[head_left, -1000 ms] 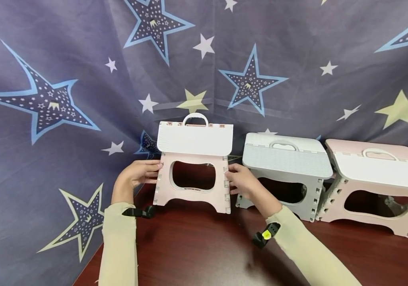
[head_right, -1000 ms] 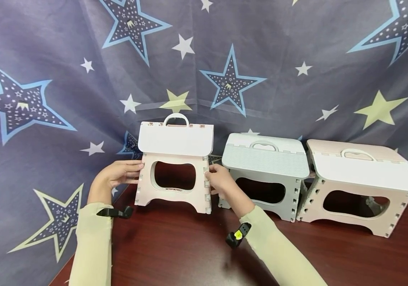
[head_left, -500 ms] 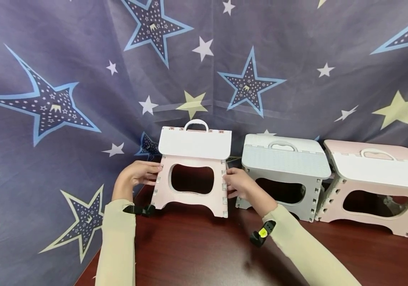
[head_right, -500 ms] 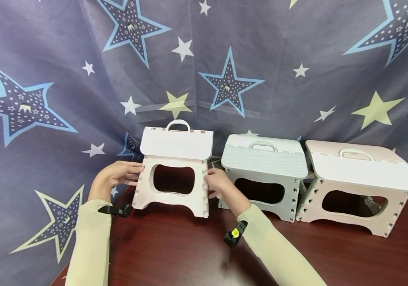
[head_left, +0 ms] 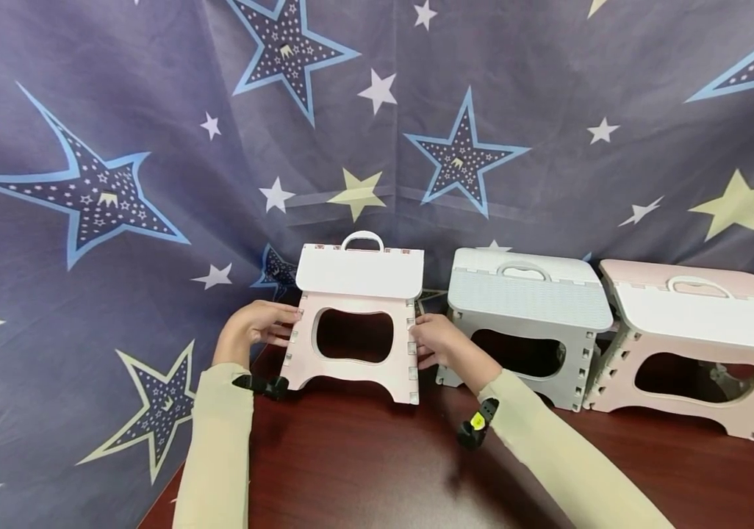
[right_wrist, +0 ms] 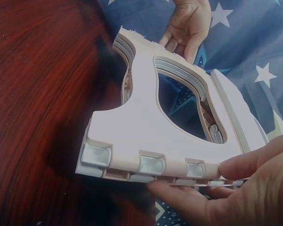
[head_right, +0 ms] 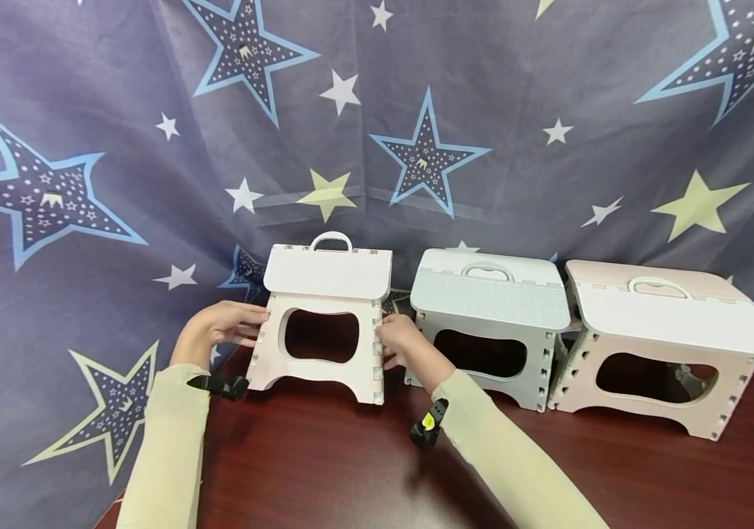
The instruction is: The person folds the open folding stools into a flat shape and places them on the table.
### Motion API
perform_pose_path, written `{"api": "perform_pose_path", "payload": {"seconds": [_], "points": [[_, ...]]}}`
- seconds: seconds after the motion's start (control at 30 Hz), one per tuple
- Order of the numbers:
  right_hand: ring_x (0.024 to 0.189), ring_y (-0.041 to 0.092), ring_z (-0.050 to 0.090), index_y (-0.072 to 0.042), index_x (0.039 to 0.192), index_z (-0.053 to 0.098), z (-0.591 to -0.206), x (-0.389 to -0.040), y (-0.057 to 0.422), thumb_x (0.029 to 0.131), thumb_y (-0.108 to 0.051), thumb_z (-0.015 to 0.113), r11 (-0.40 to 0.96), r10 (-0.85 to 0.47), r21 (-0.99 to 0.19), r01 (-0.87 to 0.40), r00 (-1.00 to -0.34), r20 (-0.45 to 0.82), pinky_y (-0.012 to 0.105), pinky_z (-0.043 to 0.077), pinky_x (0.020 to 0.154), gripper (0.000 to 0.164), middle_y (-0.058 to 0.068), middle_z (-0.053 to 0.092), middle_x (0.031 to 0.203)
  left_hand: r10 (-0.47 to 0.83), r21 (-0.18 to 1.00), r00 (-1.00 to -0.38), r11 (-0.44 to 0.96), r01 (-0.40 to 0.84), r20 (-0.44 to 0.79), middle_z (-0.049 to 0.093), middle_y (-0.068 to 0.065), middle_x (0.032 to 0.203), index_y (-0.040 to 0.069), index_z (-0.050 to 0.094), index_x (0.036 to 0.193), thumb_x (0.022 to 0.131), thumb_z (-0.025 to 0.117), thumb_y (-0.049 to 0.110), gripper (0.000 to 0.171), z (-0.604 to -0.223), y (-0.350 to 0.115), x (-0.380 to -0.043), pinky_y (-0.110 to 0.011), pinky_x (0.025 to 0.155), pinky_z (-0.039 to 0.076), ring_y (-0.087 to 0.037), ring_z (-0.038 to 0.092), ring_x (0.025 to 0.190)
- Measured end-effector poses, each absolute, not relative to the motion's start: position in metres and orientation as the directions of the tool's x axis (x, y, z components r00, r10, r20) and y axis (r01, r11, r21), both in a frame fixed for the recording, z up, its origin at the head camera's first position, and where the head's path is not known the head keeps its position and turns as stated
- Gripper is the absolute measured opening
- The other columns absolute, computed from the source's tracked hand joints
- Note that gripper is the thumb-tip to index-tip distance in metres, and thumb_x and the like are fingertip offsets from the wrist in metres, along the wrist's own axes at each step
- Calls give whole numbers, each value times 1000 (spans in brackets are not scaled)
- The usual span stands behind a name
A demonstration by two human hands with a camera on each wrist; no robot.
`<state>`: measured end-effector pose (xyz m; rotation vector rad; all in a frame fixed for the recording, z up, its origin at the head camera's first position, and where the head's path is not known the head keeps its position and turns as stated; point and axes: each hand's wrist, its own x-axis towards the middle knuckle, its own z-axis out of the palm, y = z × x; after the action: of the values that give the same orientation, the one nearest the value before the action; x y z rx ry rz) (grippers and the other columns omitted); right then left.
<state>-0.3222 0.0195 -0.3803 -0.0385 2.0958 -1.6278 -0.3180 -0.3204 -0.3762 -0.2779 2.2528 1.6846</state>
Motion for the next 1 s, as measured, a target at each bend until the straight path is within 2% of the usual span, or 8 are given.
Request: {"api": "perform_pose_path", "payload": {"seconds": [0.3,0.47,0.63,0.83,1.0], "points": [[78,24,67,6,143,42,-384,-328,17,104,-6,41,318,-319,-902,291,-863,-391,62,55,94,41,18,66,97,-12,854,-906,329,-402,-422,65,5,89,-7,45,147,102,59,12,51,-381,-319,-326,-36,85,62,-14,67,84],[95,36,72,7,142,41,-390,-330,14,104,-5,40,331,-311,-892,308,-857,-411,62,55,94,40,26,68,107,-24,832,-894,355,-426,-448,64,3,91,-6,45,147,102,58,13,50,-384,-318,-329,-36,85,62,-14,66,87],[107,42,69,8,141,42,-395,-330,11,104,-4,40,335,-302,-887,316,-856,-420,61,55,95,39,30,66,114,-34,817,-884,368,-445,-466,62,-2,98,-5,44,148,102,56,12,50,-389,-317,-331,-38,88,61,-16,65,88],[102,42,69,9,139,45,-397,-329,10,103,-2,41,343,-285,-882,322,-860,-424,60,56,93,38,25,65,103,-42,813,-885,378,-444,-463,57,-9,112,-6,46,146,101,57,11,49,-392,-315,-330,-43,94,59,-21,65,95],[97,38,68,11,135,48,-401,-329,9,102,-2,42,340,-286,-874,346,-848,-447,59,57,92,36,21,59,96,-71,810,-881,365,-460,-468,60,-5,101,-6,52,139,99,59,10,43,-396,-314,-330,-44,91,60,-20,66,89]]}}
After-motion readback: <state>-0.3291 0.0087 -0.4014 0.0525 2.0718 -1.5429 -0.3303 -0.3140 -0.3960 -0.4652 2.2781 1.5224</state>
